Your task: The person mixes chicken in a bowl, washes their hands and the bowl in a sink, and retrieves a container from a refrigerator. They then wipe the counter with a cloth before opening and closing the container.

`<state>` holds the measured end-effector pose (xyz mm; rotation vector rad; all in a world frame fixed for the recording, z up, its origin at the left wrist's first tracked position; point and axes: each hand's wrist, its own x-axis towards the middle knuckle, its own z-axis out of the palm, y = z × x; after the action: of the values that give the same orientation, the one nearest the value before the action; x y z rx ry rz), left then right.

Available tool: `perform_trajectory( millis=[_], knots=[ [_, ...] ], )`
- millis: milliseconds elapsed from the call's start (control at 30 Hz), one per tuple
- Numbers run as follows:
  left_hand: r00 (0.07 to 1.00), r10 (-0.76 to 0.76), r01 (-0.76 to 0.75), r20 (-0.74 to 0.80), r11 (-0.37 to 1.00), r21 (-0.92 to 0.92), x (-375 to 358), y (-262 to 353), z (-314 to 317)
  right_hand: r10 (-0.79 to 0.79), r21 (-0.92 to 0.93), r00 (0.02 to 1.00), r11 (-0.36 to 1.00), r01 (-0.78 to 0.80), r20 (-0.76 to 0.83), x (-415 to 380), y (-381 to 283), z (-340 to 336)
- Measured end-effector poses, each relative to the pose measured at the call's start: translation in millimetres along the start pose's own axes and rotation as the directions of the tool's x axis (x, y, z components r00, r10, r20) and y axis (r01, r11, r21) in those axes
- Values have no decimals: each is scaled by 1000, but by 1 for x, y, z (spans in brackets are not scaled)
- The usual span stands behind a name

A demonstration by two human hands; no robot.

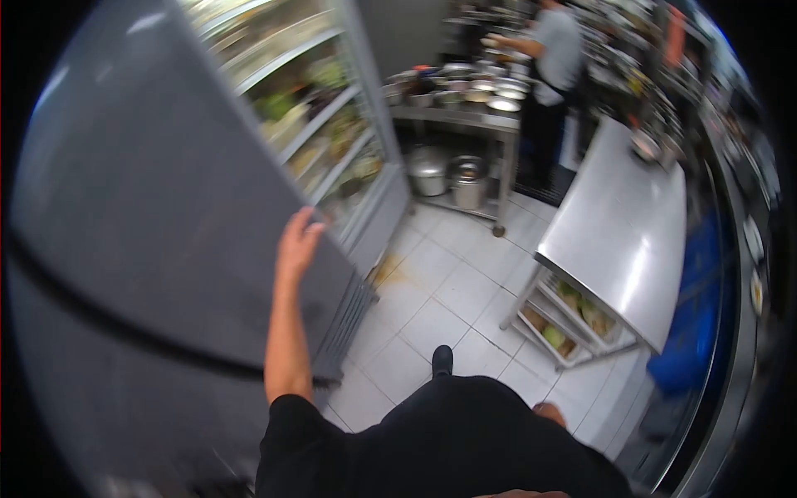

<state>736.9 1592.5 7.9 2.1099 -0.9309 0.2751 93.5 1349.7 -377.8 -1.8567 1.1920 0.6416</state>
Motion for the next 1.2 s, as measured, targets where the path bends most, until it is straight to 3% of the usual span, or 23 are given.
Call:
perform_trajectory(
  millis=[33,100,133,167,200,267,333,400,500,600,633,700,767,967,1067,1167,1200],
  knots=[
    [999,47,-47,1,998,50,48,3,-8,-78,-38,992,996,74,-103,22,11,6],
    [970,213,-171,-118,942,290,141,-10,-19,68,46,993,997,-63,-96,27,-9,-11],
    [943,293,-196,-160,873,447,186,-16,-25,-64,30,951,997,77,-304,29,-11,-14],
    [893,408,-272,-191,825,495,222,-5,-39,-29,125,909,988,88,-416,22,-28,-27],
    [839,487,-269,-242,758,594,266,-12,-51,7,196,850,974,114,-527,3,-60,-54],
    [626,664,-75,-410,574,816,328,-13,-68,59,309,723,925,219,-688,-22,-116,-97],
    [561,607,154,-563,592,791,379,-25,-83,80,308,623,913,266,-778,-44,-160,-138],
    [525,546,262,-653,627,734,432,-60,-113,64,243,558,936,254,-828,-55,-198,-170],
    [446,439,183,-780,808,559,482,-109,-151,22,146,356,934,327,-934,-49,-233,-206],
    [430,495,232,-755,748,622,480,-116,-160,75,236,407,902,362,-910,-34,-258,-237],
    [492,441,282,-750,735,617,473,-111,-158,40,226,424,889,398,-905,-32,-269,-249],
    [531,454,306,-716,685,661,468,-112,-158,-38,204,460,861,466,-887,-25,-295,-279],
    [515,508,282,-690,660,696,464,-115,-160,-106,171,487,854,491,-867,-6,-315,-310],
    [602,262,466,-755,652,598,465,-121,-178,-290,68,482,799,597,-827,57,-350,-376],
    [503,440,412,-744,636,653,480,-160,-194,-336,63,522,794,605,-784,76,-360,-399],
    [532,74,494,-844,782,380,467,-128,-193,-363,58,536,787,615,-762,90,-360,-408],
    [548,56,478,-835,798,367,459,-121,-191,-367,58,529,779,624,-765,95,-360,-409]
  ],
)
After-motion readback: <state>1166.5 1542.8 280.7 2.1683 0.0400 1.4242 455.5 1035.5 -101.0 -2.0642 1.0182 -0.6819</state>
